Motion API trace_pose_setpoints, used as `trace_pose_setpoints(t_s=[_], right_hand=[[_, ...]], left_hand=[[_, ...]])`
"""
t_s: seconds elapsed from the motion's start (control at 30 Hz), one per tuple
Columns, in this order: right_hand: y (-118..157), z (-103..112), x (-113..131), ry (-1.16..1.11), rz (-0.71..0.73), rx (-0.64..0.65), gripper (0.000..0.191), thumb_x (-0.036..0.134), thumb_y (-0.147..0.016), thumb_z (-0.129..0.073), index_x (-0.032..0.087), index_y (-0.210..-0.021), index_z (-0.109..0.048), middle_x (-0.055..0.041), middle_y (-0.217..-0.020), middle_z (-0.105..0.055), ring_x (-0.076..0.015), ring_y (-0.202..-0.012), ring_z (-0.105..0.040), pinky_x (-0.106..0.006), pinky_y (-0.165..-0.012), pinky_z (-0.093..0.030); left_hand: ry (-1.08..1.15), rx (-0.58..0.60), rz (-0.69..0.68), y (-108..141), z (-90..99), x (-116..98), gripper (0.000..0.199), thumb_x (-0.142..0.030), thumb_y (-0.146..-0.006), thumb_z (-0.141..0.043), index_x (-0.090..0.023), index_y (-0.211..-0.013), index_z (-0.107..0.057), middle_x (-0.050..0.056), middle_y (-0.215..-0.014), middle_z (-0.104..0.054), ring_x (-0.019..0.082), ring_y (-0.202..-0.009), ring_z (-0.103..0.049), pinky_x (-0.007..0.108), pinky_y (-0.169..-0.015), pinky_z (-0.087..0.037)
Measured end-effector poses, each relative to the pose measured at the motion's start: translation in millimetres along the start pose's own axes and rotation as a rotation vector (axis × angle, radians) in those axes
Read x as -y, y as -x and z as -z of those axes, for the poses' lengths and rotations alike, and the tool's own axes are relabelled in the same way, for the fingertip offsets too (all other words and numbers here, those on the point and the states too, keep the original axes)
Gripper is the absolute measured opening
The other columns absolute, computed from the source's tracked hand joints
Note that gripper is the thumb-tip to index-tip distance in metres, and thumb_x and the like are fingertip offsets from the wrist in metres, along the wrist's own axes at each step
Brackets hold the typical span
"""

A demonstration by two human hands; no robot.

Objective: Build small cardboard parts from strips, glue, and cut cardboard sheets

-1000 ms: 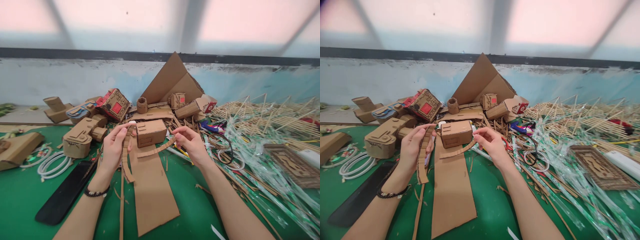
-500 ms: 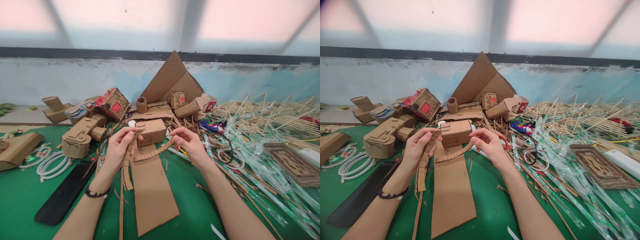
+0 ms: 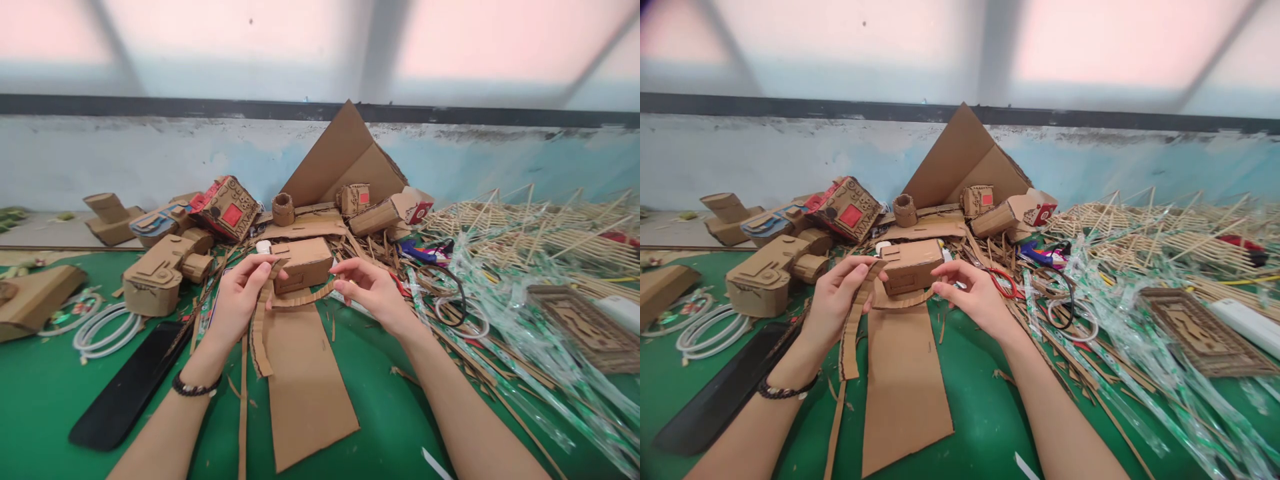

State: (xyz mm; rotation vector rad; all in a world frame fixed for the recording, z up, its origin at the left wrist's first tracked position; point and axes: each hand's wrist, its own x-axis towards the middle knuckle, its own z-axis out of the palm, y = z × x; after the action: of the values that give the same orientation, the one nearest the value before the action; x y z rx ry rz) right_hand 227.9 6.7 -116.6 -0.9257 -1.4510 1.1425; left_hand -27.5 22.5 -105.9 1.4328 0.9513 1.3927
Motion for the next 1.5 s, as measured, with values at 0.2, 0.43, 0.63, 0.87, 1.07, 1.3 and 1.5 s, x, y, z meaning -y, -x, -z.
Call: trace_pose_setpoints(t_s=[0.2,0.43,0.63,0.87,1.07,1.3,1.5], right_hand=[[-1,2,-2,0.053,0.010,-0.033,0.029,0.041,-0.092,-0.076,0.023,-0.114,-0.078,-0.0020,-0.088,-0.067,-0.0133,-0.070,-0.060,-0.024,-0.057,-0.054],[-1,-9,-15,0.150,0.212,-0.183,0.036,0.038,-0.097,-0.070,0.028,-0.131,-0.068,-0.0091,-0.135,-0.063,-0.0221,-0.112,-0.066,-0.033,-0.083,-0.063],[9,-31,-13,0.338,0.287,0.014,0.031,0.032,-0.098,-0.069,0.027,-0.129,-0.068,-0.0062,-0.119,-0.075,-0.0209,-0.104,-0.070,-0.038,-0.097,-0.057],[10,-44,-16,-0.007,0.127,-0.094,0.044,0.046,-0.102,-0.064,0.025,-0.140,-0.062,-0.0086,-0.120,-0.076,-0.0223,-0.105,-0.073,-0.033,-0.083,-0.062],[10,-44,-17,-0.047,0.139,-0.252,0.059,0.044,-0.102,-0.063,0.030,-0.158,-0.048,-0.0066,-0.112,-0.075,-0.0202,-0.097,-0.070,-0.031,-0.077,-0.062],[10,-42,-18,0.139,0.207,-0.196,0.034,0.040,-0.106,-0.054,0.029,-0.132,-0.073,-0.0055,-0.111,-0.071,-0.0187,-0.093,-0.067,-0.031,-0.081,-0.059],[10,-41,-16,0.113,0.195,-0.194,0.031,0.038,-0.107,-0.051,0.028,-0.127,-0.073,-0.0050,-0.110,-0.072,-0.0192,-0.093,-0.067,-0.031,-0.077,-0.058]], left_hand=[[0.026,-0.097,-0.010,-3,-1.0,-1,0.029,-0.045,-0.092,-0.072,-0.017,-0.102,-0.071,0.005,-0.085,-0.077,0.008,-0.041,-0.055,0.020,-0.039,-0.044],[-0.007,-0.335,-0.166,-4,-10.4,6,0.030,-0.044,-0.097,-0.069,-0.020,-0.116,-0.066,0.003,-0.094,-0.071,0.007,-0.046,-0.058,0.020,-0.043,-0.050],[0.050,-0.414,-0.252,4,-23.7,4,0.038,-0.043,-0.096,-0.073,-0.026,-0.124,-0.054,0.002,-0.111,-0.067,0.010,-0.060,-0.071,0.022,-0.053,-0.061],[-0.045,-0.279,-0.267,15,-40.4,10,0.035,-0.041,-0.095,-0.075,-0.022,-0.121,-0.061,0.008,-0.117,-0.069,0.016,-0.080,-0.077,0.022,-0.061,-0.066],[-0.096,-0.038,-0.238,21,-41.6,19,0.028,-0.035,-0.099,-0.070,-0.025,-0.124,-0.071,0.007,-0.117,-0.071,0.019,-0.089,-0.079,0.026,-0.066,-0.069],[-0.134,0.042,-0.244,20,-38.9,21,0.029,-0.036,-0.102,-0.066,-0.028,-0.128,-0.074,0.008,-0.121,-0.071,0.015,-0.083,-0.076,0.022,-0.063,-0.066],[-0.113,0.151,-0.192,20,-38.3,20,0.039,-0.040,-0.096,-0.072,-0.029,-0.134,-0.071,0.011,-0.129,-0.068,0.018,-0.087,-0.073,0.026,-0.063,-0.067]])
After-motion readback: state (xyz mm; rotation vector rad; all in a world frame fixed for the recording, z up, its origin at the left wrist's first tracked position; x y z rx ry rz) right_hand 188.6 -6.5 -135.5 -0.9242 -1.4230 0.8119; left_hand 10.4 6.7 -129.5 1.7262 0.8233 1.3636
